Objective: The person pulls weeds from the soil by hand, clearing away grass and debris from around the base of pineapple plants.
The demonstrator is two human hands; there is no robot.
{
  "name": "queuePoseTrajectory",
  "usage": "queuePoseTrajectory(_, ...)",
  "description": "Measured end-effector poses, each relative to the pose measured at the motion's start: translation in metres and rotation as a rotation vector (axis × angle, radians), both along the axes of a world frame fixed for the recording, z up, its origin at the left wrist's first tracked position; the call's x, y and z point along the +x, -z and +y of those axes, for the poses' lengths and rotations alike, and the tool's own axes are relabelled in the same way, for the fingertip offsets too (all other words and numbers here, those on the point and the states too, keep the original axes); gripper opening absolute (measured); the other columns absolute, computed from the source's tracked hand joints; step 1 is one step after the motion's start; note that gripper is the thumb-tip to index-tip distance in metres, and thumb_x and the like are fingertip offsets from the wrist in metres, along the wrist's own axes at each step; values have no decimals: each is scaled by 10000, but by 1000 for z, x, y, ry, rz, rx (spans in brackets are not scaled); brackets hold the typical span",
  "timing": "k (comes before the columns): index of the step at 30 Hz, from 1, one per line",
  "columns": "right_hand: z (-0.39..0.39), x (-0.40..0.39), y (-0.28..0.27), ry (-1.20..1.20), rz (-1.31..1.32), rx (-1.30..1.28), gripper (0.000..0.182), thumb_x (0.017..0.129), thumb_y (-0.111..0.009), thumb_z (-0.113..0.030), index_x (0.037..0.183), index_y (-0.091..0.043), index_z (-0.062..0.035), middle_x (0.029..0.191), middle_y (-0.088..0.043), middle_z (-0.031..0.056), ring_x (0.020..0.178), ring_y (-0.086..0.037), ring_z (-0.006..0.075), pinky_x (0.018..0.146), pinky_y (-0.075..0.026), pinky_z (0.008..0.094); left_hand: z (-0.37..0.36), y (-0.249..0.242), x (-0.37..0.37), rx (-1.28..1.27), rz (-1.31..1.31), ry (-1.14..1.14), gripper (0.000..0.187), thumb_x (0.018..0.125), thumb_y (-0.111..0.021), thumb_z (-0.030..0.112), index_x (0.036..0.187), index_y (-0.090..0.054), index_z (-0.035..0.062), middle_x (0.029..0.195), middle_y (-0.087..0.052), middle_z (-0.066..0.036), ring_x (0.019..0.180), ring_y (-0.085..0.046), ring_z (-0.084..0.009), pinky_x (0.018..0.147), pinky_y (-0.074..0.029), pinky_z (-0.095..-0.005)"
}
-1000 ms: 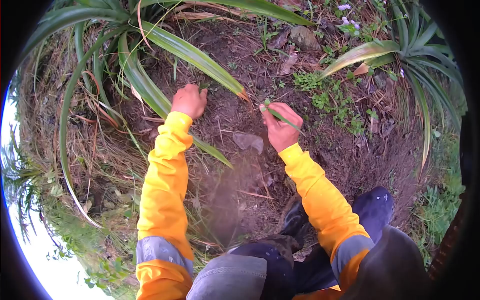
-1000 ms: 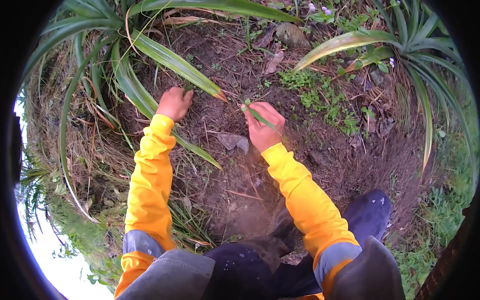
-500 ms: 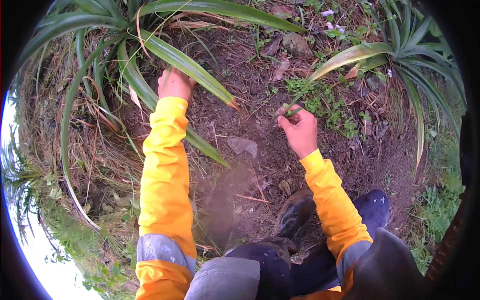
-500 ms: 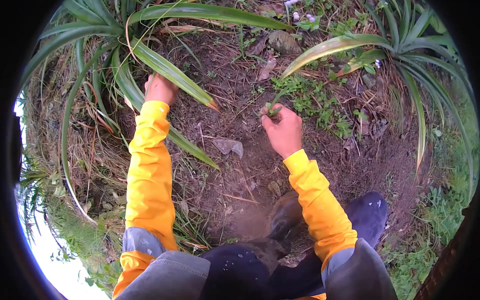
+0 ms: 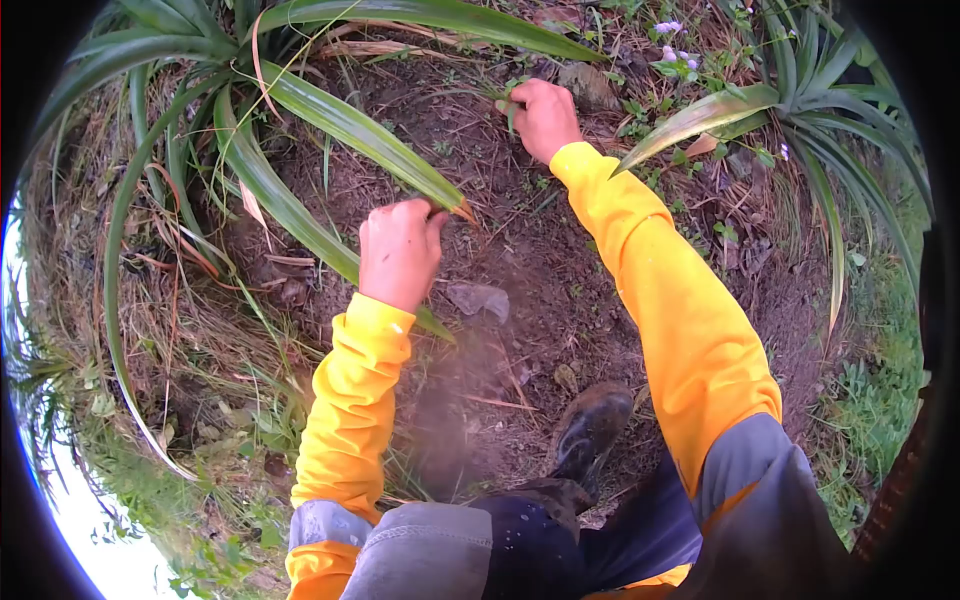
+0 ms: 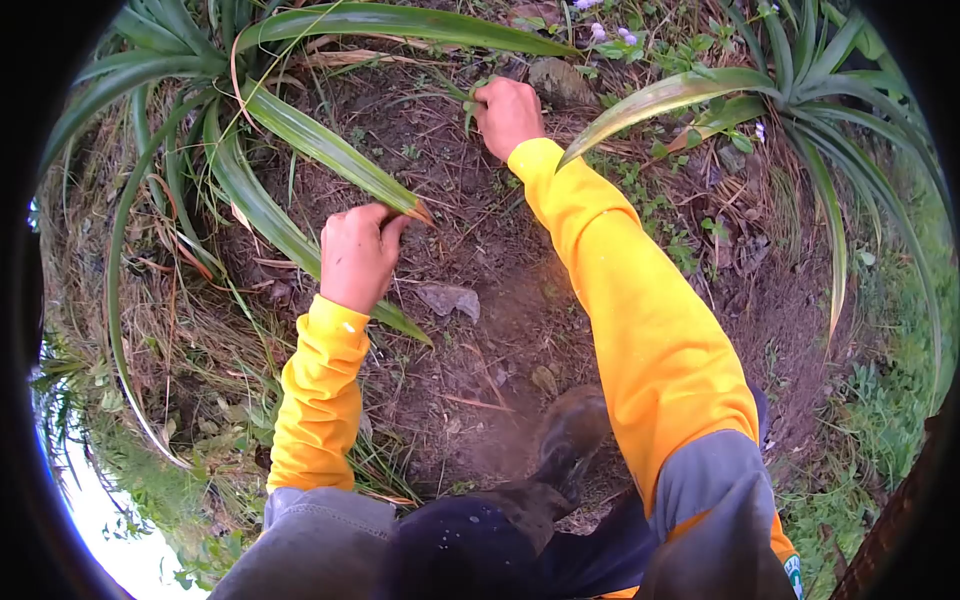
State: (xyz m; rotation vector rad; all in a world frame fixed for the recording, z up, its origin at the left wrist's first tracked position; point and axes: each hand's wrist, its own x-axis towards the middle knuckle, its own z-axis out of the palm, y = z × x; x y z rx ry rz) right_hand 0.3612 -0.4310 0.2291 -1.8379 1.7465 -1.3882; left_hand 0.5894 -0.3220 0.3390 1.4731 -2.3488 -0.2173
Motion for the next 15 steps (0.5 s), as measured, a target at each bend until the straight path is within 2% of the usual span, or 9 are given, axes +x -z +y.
queuePoseTrajectory(2, 1, -7, 8, -32, 37, -161, 168, 884, -791, -130, 982, -792, 7, 821, -735, 197, 778, -738, 373, 748, -583, 464, 32, 7, -10, 167, -106, 40, 150, 905, -755, 178, 903, -756, 28, 747, -695, -201, 743, -681, -437, 724, -541, -493)
queuePoseTrajectory(3, 5, -9, 15, -53, -99, -94, 161, 893, -786, -123, 984, -792, 9, 821, -738, 197, 760, -747, 344, 723, -582, 441, 42, 14, -13, 245, -37, 95, 177, 909, -761, 203, 912, -752, 26, 739, -688, -191, 710, -668, -426, 720, -539, -476)
queuePoseTrajectory(5, 22, -9, 22, -95, -369, 38, 148, 910, -775, -111, 989, -792, 14, 822, -744, 198, 724, -764, 287, 673, -581, 395, 42, 16, -32, 328, 99, 64, 182, 949, -752, 190, 931, -747, 9, 704, -694, -144, 651, -699, -297, 679, -545, -407)
queuePoseTrajectory(6, 27, -6, 27, -50, -341, -5, 142, 936, -761, -102, 997, -791, 23, 825, -759, 182, 706, -776, 197, 621, -569, 340, 37, 18, -42, 359, 225, 1, 183, 967, -742, 178, 950, -742, -3, 711, -700, -122, 654, -697, -245, 665, -543, -375)
queuePoseTrajectory(9, 45, 3, 30, 45, -617, -9, 163, 966, -748, -118, 980, -791, 39, 817, -767, 152, 757, -785, 188, 636, -573, 330, -1, 37, -71, 490, 664, -143, 184, 1037, -677, 113, 1066, -713, -65, 812, -730, -54, 719, -691, -84, 632, -540, -249)
queuePoseTrajectory(11, 72, -10, 12, 19, -1014, -70, 240, 997, -743, -141, 1057, -760, 91, 889, -769, 103, 805, -767, 170, 696, -585, 289, -19, 49, -103, 484, 873, -179, 205, 1044, -664, 109, 1115, -699, -80, 886, -741, -81, 723, -698, -113, 649, -553, -249)
queuePoseTrajectory(13, 100, -47, 19, 70, -882, 31, 211, 988, -742, -87, 1100, -751, 91, 949, -771, 95, 801, -738, 149, 752, -611, 277, -23, 56, -121, 578, 890, -158, 201, 1050, -651, 100, 1129, -697, -79, 888, -738, -78, 738, -702, -113, 658, -556, -244)
queuePoseTrajectory(14, 121, -59, 17, 81, -994, 53, 191, 988, -736, -69, 1103, -752, 84, 975, -768, 93, 813, -730, 148, 765, -621, 277, -27, 61, -132, 622, 902, -142, 200, 1053, -645, 96, 1135, -695, -79, 889, -737, -76, 745, -703, -113, 662, -557, -242)
queuePoseTrajectory(15, 146, -69, 15, 87, -1104, 74, 174, 989, -729, -50, 1105, -753, 77, 1002, -765, 91, 825, -722, 147, 779, -630, 278, -38, 69, -136, 462, 849, -128, 215, 1041, -655, 100, 1150, -691, -82, 872, -734, -95, 723, -707, -142, 650, -561, -282)
